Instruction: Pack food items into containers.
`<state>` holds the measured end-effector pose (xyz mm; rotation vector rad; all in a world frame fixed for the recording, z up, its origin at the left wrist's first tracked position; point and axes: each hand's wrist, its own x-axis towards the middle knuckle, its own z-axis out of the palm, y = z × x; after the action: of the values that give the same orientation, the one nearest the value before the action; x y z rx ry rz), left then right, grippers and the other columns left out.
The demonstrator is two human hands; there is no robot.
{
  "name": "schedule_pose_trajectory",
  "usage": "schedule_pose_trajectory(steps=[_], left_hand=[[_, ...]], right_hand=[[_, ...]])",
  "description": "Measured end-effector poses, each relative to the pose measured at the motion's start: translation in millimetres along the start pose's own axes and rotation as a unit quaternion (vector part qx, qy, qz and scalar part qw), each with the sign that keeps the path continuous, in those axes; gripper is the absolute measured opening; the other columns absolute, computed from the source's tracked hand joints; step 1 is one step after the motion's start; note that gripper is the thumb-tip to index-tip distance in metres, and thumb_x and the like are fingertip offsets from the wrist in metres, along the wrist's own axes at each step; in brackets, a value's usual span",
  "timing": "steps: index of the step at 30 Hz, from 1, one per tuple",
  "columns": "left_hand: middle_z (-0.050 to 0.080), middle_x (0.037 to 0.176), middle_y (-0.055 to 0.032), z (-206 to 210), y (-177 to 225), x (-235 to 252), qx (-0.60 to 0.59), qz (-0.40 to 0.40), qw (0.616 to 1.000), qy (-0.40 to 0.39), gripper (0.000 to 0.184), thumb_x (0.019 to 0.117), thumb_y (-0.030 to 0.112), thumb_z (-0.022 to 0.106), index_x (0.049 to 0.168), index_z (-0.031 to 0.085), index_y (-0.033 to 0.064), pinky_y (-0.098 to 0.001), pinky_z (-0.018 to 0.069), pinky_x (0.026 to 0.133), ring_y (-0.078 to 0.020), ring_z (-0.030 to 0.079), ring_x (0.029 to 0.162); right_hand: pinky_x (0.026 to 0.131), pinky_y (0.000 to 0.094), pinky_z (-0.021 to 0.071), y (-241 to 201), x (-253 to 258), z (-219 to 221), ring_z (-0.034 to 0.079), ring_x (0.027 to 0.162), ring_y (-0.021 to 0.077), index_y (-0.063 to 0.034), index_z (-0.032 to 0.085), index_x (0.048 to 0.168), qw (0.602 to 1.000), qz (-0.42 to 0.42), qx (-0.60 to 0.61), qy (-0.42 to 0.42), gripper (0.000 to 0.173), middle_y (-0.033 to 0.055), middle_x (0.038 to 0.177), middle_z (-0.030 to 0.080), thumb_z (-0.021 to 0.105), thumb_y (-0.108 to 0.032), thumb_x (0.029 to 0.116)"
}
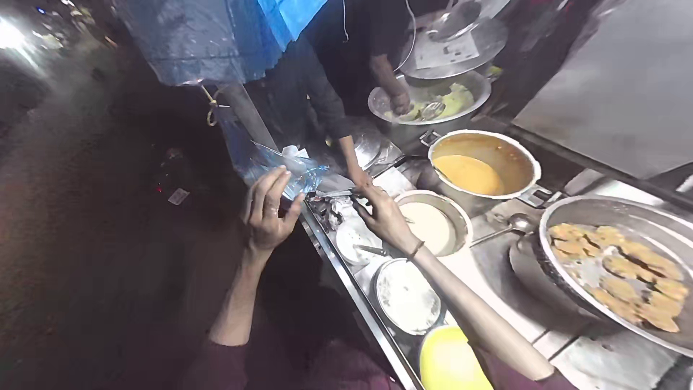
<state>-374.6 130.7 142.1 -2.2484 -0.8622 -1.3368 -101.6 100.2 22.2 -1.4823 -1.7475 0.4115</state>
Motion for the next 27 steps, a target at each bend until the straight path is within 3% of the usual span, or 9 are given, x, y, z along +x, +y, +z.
schedule_pose_trajectory(steps=[5, 8, 10, 12, 14, 16, 19, 22, 27], left_hand=[[0.068, 0.121, -0.0088, 26.3, 45.9, -52.7, -0.101, -0.146, 0.984, 0.027, 0.028, 0.0983, 0.028, 0.065, 0.12, 0.064, 0.0095, -0.0403, 0.0557, 0.101, -0.0216, 0.065, 0.118], [0.071, 0.122, -0.0107, 52.7, 99.8, -95.8, -0.246, -0.236, 0.935, -0.099, 0.035, 0.0965, 0.026, 0.068, 0.124, 0.066, 0.0033, -0.0418, 0.0591, 0.099, -0.0227, 0.068, 0.114], [0.069, 0.125, -0.0131, 71.9, 125.1, -115.5, -0.348, -0.279, 0.878, -0.174, 0.047, 0.0936, 0.017, 0.072, 0.133, 0.059, -0.0035, -0.0428, 0.0607, 0.099, -0.0243, 0.069, 0.113], [0.07, 0.123, -0.0114, 87.6, 139.0, -127.0, -0.385, -0.281, 0.856, -0.201, 0.044, 0.0938, 0.011, 0.072, 0.133, 0.058, -0.0027, -0.0409, 0.0628, 0.096, -0.0234, 0.071, 0.11], [0.071, 0.121, -0.0088, 100.4, 140.4, -135.9, -0.363, -0.251, 0.872, -0.213, 0.034, 0.0938, 0.01, 0.072, 0.126, 0.064, 0.0007, -0.0383, 0.0632, 0.095, -0.0211, 0.071, 0.109], [0.072, 0.12, -0.0074, 110.8, 134.5, -143.5, -0.33, -0.226, 0.887, -0.231, 0.027, 0.0956, 0.012, 0.071, 0.121, 0.068, 0.0034, -0.0357, 0.0628, 0.094, -0.0188, 0.071, 0.11], [0.073, 0.117, -0.0044, 118.9, 123.3, -145.8, -0.343, -0.255, 0.865, -0.263, 0.024, 0.0969, 0.009, 0.066, 0.12, 0.067, 0.0043, -0.0344, 0.0635, 0.092, -0.0157, 0.071, 0.106], [0.074, 0.112, 0.0004, 123.5, 122.0, -141.5, -0.341, -0.299, 0.846, -0.279, 0.023, 0.0979, 0.012, 0.067, 0.121, 0.066, 0.0069, -0.0316, 0.0653, 0.087, -0.0112, 0.073, 0.099], [0.073, 0.109, 0.0117, 126.2, 125.3, -139.8, -0.242, -0.311, 0.835, -0.384, 0.033, 0.1003, 0.03, 0.063, 0.132, 0.063, 0.0196, -0.0257, 0.0635, 0.08, 0.0002, 0.071, 0.092]], right_hand=[[0.111, 0.0561, 0.0461, 43.5, 68.0, 64.6, 0.052, 0.137, 0.0336, -0.0089, 0.052, 0.146, 0.998, 0.044, 0.008, -0.036, 0.069, 0.0139, 0.15, 0.052, 0.08, -0.02, 0.0842], [0.12, 0.0613, 0.0313, 73.1, 94.3, 110.4, 0.033, 0.151, 0.0338, -0.0126, 0.036, 0.159, 0.995, 0.001, -0.044, -0.086, 0.101, 0.0135, 0.164, 0.036, 0.089, -0.029, 0.0748], [0.122, 0.066, 0.0225, 81.9, 110.1, 131.5, 0.041, 0.148, 0.0321, -0.0193, 0.027, 0.163, 0.99, 0.001, -0.078, -0.116, 0.105, 0.0112, 0.159, 0.044, 0.087, -0.035, 0.0786], [0.119, 0.067, 0.0273, 89.4, 123.3, 146.1, 0.059, 0.13, 0.0345, -0.0223, 0.039, 0.158, 0.989, 0.017, -0.083, -0.12, 0.085, 0.0131, 0.139, 0.063, 0.081, -0.033, 0.086], [0.107, 0.0593, 0.045, 95.8, 130.7, 157.8, 0.065, 0.113, 0.0358, -0.0155, 0.069, 0.13, 0.994, 0.016, -0.065, -0.091, 0.039, 0.0148, 0.117, 0.071, 0.073, -0.025, 0.0926], [0.099, 0.0513, 0.0528, 98.0, 130.2, 165.6, 0.066, 0.11, 0.0317, -0.0131, 0.077, 0.112, 0.997, 0.009, -0.039, -0.073, 0.02, 0.0118, 0.112, 0.071, 0.067, -0.019, 0.0956], [0.104, 0.0504, 0.0515, 95.9, 113.7, 163.7, 0.065, 0.118, 0.0278, -0.0117, 0.067, 0.132, 0.995, 0.051, 0.055, -0.063, 0.034, 0.0094, 0.125, 0.07, 0.064, -0.017, 0.0983], [0.096, 0.0483, 0.0582, 101.7, 88.9, 155.7, 0.071, 0.108, 0.0215, -0.019, 0.049, 0.152, 0.985, 0.111, 0.122, -0.054, 0.053, 0.0034, 0.123, 0.072, 0.059, -0.018, 0.1001], [0.09, 0.0463, 0.0602, 121.0, 58.7, 127.5, 0.073, 0.099, 0.0187, -0.0181, 0.038, 0.157, 0.977, 0.176, 0.109, -0.044, 0.06, 0.001, 0.119, 0.074, 0.056, -0.025, 0.1009]])
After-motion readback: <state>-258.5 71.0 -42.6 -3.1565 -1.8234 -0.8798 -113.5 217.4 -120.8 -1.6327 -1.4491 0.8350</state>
